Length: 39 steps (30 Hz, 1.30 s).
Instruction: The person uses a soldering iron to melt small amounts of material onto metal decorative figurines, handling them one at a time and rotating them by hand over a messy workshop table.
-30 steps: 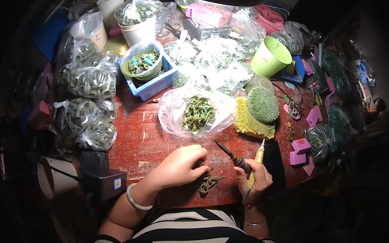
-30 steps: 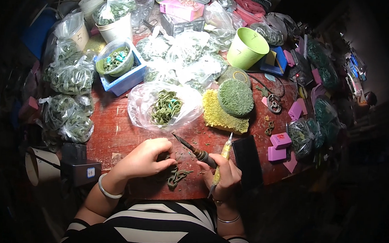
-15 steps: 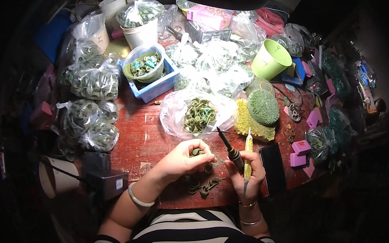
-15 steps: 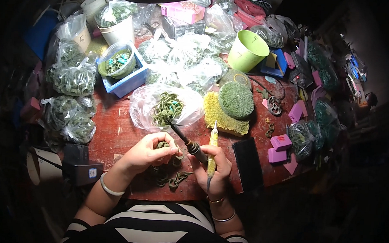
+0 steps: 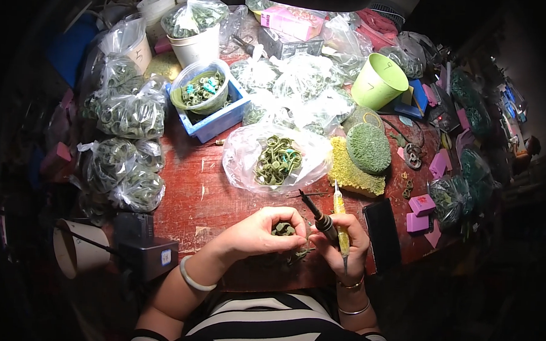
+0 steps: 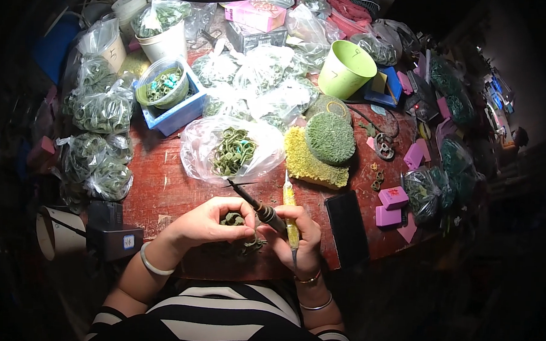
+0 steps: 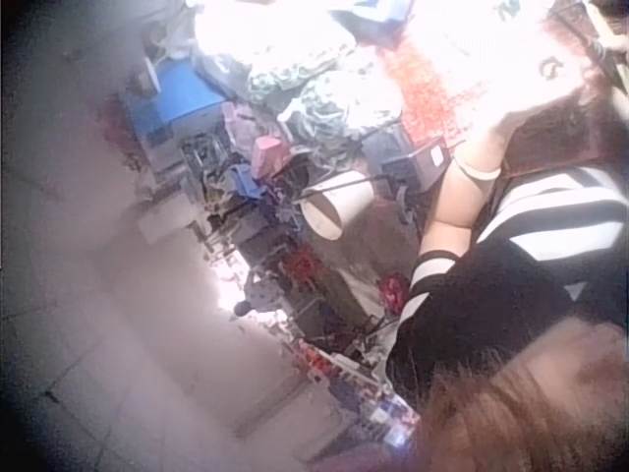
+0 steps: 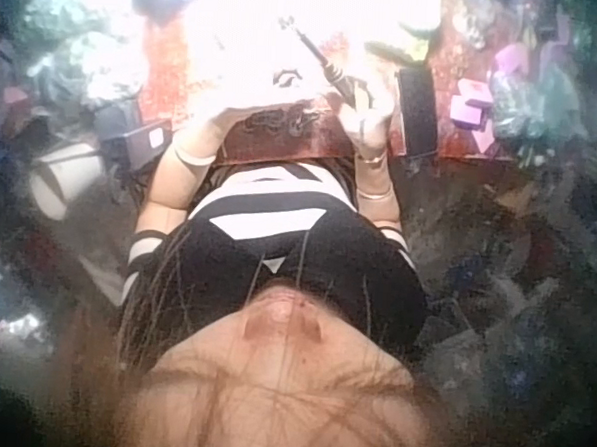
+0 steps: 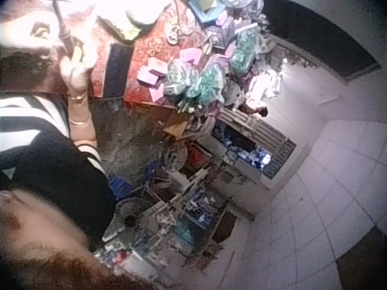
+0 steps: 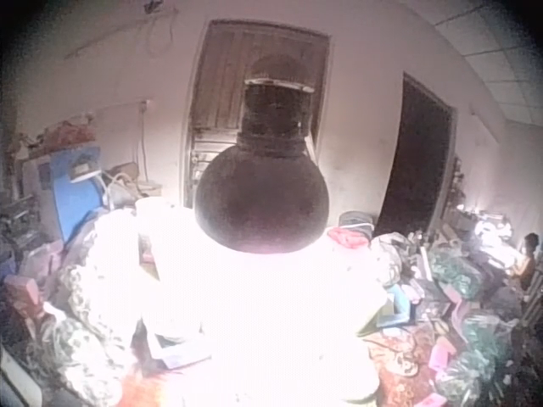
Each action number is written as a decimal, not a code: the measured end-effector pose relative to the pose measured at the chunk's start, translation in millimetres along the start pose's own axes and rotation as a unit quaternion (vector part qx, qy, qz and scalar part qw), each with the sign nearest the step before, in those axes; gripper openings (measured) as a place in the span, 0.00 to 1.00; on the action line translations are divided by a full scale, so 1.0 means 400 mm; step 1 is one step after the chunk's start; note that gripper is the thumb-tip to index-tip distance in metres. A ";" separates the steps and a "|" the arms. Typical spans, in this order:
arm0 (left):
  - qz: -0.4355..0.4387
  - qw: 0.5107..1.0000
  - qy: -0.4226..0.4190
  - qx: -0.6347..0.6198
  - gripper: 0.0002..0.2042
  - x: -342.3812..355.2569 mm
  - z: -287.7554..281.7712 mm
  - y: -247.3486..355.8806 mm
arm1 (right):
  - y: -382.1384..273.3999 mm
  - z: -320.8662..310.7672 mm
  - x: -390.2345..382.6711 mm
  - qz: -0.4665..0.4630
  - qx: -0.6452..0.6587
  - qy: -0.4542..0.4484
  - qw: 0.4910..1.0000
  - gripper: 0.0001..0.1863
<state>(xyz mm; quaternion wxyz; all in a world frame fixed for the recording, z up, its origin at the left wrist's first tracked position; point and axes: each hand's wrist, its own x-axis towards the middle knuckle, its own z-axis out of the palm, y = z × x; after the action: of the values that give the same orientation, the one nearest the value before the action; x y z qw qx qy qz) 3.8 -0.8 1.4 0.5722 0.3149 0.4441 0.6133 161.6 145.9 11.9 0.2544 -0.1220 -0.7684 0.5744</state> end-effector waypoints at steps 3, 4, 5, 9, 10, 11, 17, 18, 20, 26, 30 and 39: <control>0.035 0.999 0.000 0.027 0.07 0.002 -0.002 -0.007 | 0.008 0.001 -0.002 -0.010 0.012 0.003 1.000 0.16; 0.035 0.999 0.000 0.026 0.07 0.000 -0.002 0.000 | 0.011 0.002 -0.003 -0.018 0.014 0.002 1.000 0.16; -0.034 0.999 0.039 -0.016 0.07 -0.003 0.001 0.017 | 0.013 0.002 -0.004 -0.026 0.016 0.001 1.000 0.17; -0.065 0.989 0.091 -0.092 0.13 -0.002 0.016 0.055 | 0.027 -0.003 -0.014 -0.020 0.004 0.034 0.999 0.16; -0.053 0.993 0.081 -0.072 0.13 -0.001 0.016 0.047 | 0.028 -0.001 -0.017 -0.019 0.003 0.047 0.999 0.16; -0.041 0.995 0.071 -0.053 0.13 0.000 0.014 0.031 | 0.027 0.001 -0.017 -0.017 0.001 0.059 0.998 0.16; -0.042 0.993 0.082 -0.069 0.12 0.000 0.021 0.026 | 0.006 -0.001 -0.006 -0.074 -0.072 0.057 0.993 0.16; -0.016 0.994 0.076 -0.074 0.12 0.001 0.023 0.024 | 0.005 -0.002 -0.006 -0.080 -0.088 0.052 0.992 0.16; 0.015 0.995 0.063 -0.080 0.12 0.003 0.026 0.020 | 0.018 0.004 -0.008 -0.085 -0.064 0.061 0.992 0.16; 0.043 0.997 0.060 -0.006 0.11 0.005 0.025 0.008 | 0.003 0.010 -0.011 -0.100 -0.050 0.049 0.993 0.14; 0.029 0.998 0.051 -0.030 0.12 0.003 0.017 -0.003 | -0.002 0.007 -0.009 -0.101 -0.020 0.015 0.995 0.15; 0.050 0.995 0.070 -0.051 0.09 0.006 0.015 -0.002 | 0.034 0.010 -0.030 -0.062 0.074 0.039 0.995 0.15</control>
<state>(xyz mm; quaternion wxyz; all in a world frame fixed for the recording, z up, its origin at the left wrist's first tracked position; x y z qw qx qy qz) 9.1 2.6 2.6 0.5238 0.2638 0.4350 0.6832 168.1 141.1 -4.9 0.3275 -0.0769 -0.7198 0.6072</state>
